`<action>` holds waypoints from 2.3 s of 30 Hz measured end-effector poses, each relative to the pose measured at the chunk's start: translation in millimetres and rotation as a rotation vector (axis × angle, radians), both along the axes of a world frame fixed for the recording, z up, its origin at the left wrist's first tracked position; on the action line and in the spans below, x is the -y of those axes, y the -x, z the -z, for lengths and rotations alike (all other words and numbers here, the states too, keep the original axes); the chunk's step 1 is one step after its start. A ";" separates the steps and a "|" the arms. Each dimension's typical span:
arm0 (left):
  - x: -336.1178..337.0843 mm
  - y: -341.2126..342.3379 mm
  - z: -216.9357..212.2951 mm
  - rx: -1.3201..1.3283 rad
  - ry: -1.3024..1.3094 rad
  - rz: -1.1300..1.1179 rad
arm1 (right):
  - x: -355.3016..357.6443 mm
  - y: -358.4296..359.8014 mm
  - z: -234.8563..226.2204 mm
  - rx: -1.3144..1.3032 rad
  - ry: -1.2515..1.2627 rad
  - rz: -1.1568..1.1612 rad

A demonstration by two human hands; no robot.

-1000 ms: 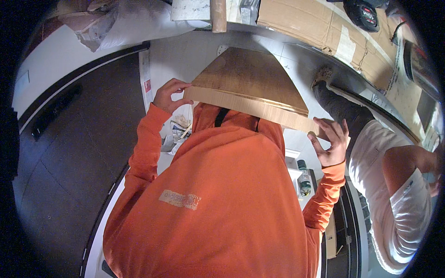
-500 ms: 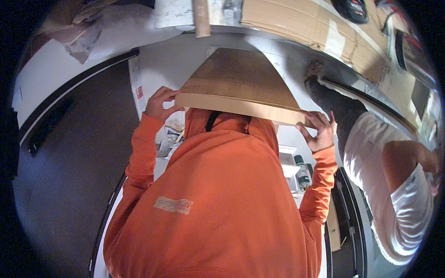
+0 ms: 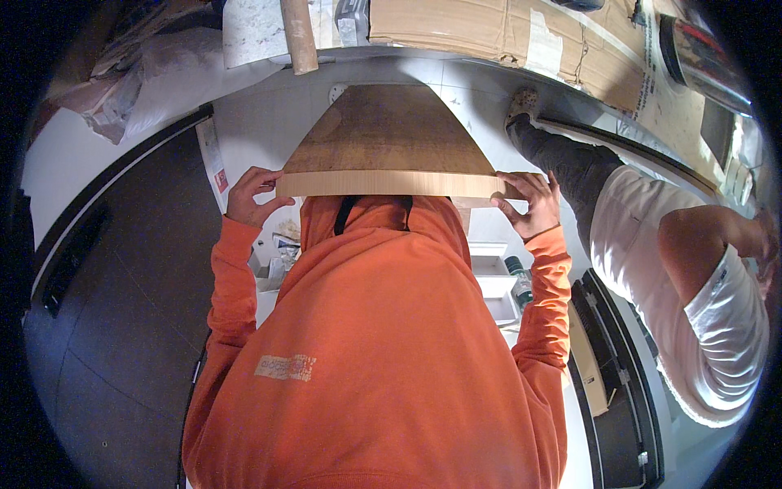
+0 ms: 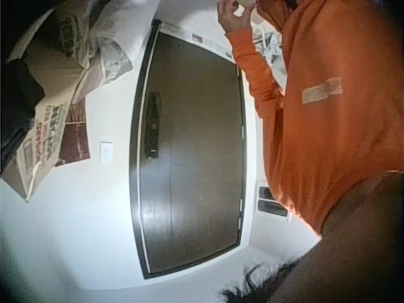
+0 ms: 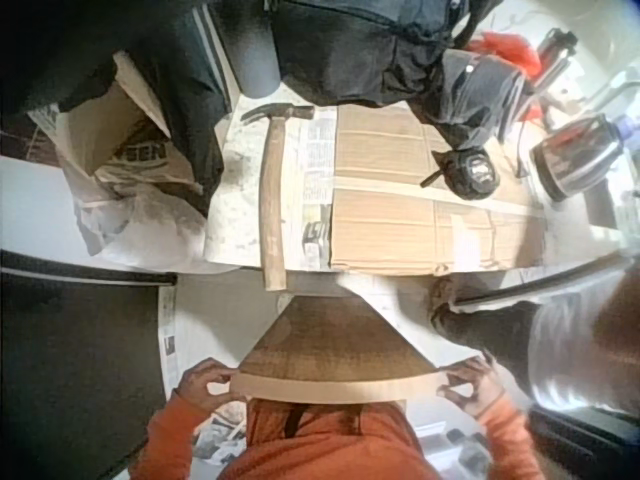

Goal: The person assembles a curved wooden furniture component by positioning a thin wooden strip along its edge and securing it with a hammer. They repeatedly align and tap the strip into place while another person works nearby.

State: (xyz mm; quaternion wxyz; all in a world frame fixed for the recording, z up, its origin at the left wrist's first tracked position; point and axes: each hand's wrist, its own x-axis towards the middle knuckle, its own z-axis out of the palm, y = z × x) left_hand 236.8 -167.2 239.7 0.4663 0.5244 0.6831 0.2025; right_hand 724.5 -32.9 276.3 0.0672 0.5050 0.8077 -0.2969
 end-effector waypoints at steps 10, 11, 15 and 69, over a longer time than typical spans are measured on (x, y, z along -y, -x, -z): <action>3.6 2.7 0.8 0.000 0.002 -0.005 | 3.1 0.2 3.7 -0.013 0.024 0.005; 3.9 2.8 0.9 0.001 -0.002 -0.003 | 3.4 -0.2 4.4 -0.004 0.017 -0.010; 4.9 3.5 2.3 0.030 -0.001 -0.020 | 5.1 -1.6 6.9 -0.017 0.018 -0.008; 28.4 0.6 4.7 0.022 -0.076 -0.081 | 21.2 7.0 3.3 -0.007 -0.016 -0.050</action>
